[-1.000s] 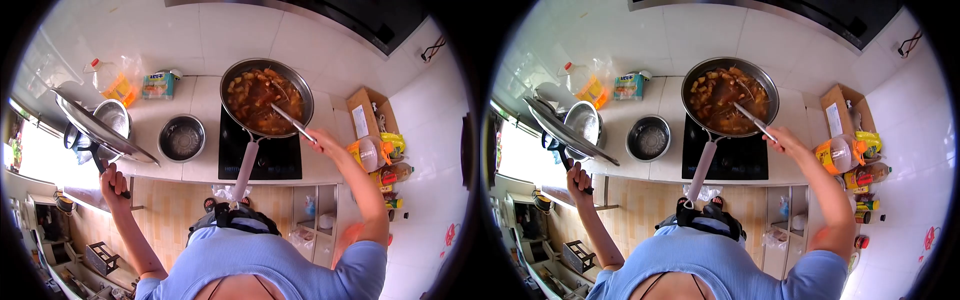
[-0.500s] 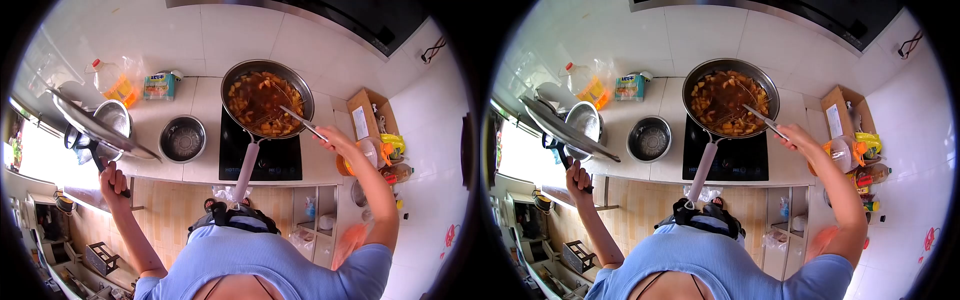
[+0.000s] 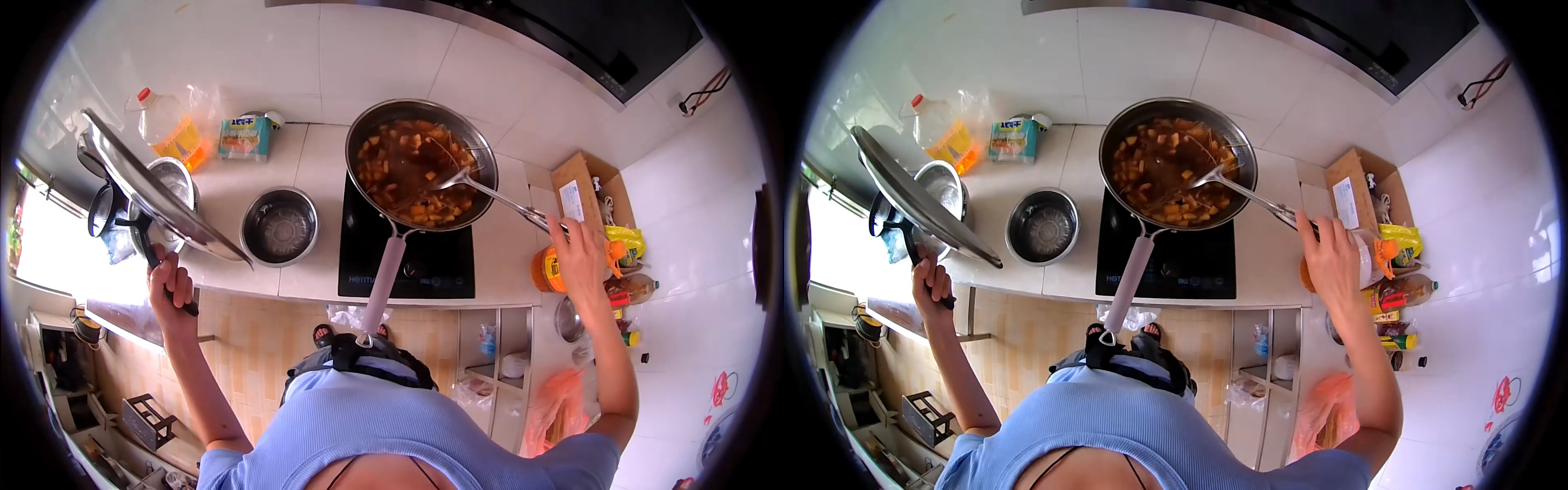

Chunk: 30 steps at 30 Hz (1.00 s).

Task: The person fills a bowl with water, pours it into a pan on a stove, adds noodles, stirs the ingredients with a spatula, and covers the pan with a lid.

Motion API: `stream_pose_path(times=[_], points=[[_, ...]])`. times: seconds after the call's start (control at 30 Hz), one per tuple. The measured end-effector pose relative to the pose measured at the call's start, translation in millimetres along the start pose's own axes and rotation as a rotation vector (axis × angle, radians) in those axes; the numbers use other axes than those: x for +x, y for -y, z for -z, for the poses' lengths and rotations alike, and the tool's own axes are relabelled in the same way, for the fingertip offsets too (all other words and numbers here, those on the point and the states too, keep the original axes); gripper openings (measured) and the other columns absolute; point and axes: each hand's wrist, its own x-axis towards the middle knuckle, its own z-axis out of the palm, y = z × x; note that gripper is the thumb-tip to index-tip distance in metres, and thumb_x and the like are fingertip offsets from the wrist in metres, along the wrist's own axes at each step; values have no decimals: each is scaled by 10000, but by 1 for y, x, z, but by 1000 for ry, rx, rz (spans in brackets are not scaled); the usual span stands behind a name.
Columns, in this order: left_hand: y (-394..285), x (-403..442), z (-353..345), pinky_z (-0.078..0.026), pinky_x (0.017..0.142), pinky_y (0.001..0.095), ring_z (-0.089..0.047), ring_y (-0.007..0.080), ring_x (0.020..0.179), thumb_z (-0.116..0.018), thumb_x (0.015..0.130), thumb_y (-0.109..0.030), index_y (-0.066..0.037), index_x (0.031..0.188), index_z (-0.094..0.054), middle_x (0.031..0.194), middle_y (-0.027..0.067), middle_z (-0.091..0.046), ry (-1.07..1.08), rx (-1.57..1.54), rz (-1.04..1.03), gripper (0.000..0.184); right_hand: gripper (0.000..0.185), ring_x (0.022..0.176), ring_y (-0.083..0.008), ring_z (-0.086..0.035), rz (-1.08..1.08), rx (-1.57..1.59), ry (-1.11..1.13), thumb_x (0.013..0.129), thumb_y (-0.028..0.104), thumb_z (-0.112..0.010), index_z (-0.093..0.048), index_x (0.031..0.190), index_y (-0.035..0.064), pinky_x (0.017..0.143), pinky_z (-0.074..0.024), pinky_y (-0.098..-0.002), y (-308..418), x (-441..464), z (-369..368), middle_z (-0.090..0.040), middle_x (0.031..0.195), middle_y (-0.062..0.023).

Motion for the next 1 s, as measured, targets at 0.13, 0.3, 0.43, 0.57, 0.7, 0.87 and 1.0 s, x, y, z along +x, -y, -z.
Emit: stream_pose_path(times=[0.13, 0.3, 0.43, 0.57, 0.7, 0.87, 1.0], points=[[0, -1, -1, -221, 314, 158, -278, 21, 350, -528, 783, -95, -73, 918, -426, 566, -38, -326, -1, -16, 18, 170, 390, 795, -222, -512, -40, 50, -70, 733, 30, -515, -517, 1119, 90, 640, -450, -313, 1, -9, -17, -485, 858, -82], [-3, -2, -2, -201, 284, 161, -259, 18, 325, -484, 802, -88, -85, 878, -411, 528, -49, -301, 13, 23, 16, 105, 325, 778, -241, -529, -273, 275, -76, 780, 75, -534, -525, 1104, 101, 643, -454, -335, 8, 23, -56, -502, 851, -76], [-8, -9, 2, -198, 281, 163, -258, 17, 325, -479, 798, -80, -83, 879, -408, 529, -48, -299, 12, 23, -11, 108, 300, 731, -258, -545, -336, 348, -75, 776, 105, -567, -533, 1073, 88, 636, -458, -355, 8, 66, -89, -514, 803, -86], [-12, -16, 6, -193, 278, 166, -252, 15, 322, -477, 795, -81, -78, 879, -404, 528, -49, -293, -27, 42, -24, 112, 293, 706, -260, -552, -301, 464, -56, 765, 113, -581, -543, 1055, 102, 629, -459, -361, 23, 94, -114, -516, 775, -94], [-14, -17, 7, -188, 277, 167, -248, 14, 320, -482, 792, -86, -76, 877, -402, 526, -50, -290, -63, 54, -28, 117, 310, 767, -238, -543, -134, 526, -30, 755, 101, -578, -554, 1061, 144, 641, -460, -336, 28, 96, -101, -519, 815, -64], [-11, -12, 7, -203, 276, 160, -253, 15, 318, -505, 782, -108, -77, 870, -402, 529, -51, -293, -60, 78, -32, 138, 392, 820, -198, -521, 174, 227, -139, 719, 73, -587, -553, 1096, 175, 682, -446, -326, -20, 69, -68, -511, 838, -43], [-5, -9, 7, -217, 279, 154, -261, 18, 319, -520, 773, -124, -80, 861, -404, 528, -49, -298, -81, 113, -8, 152, 357, 775, -219, -521, 87, 277, 34, 714, 61, -590, -574, 1061, 140, 672, -435, -325, -61, 49, -1, -540, 822, -60]])
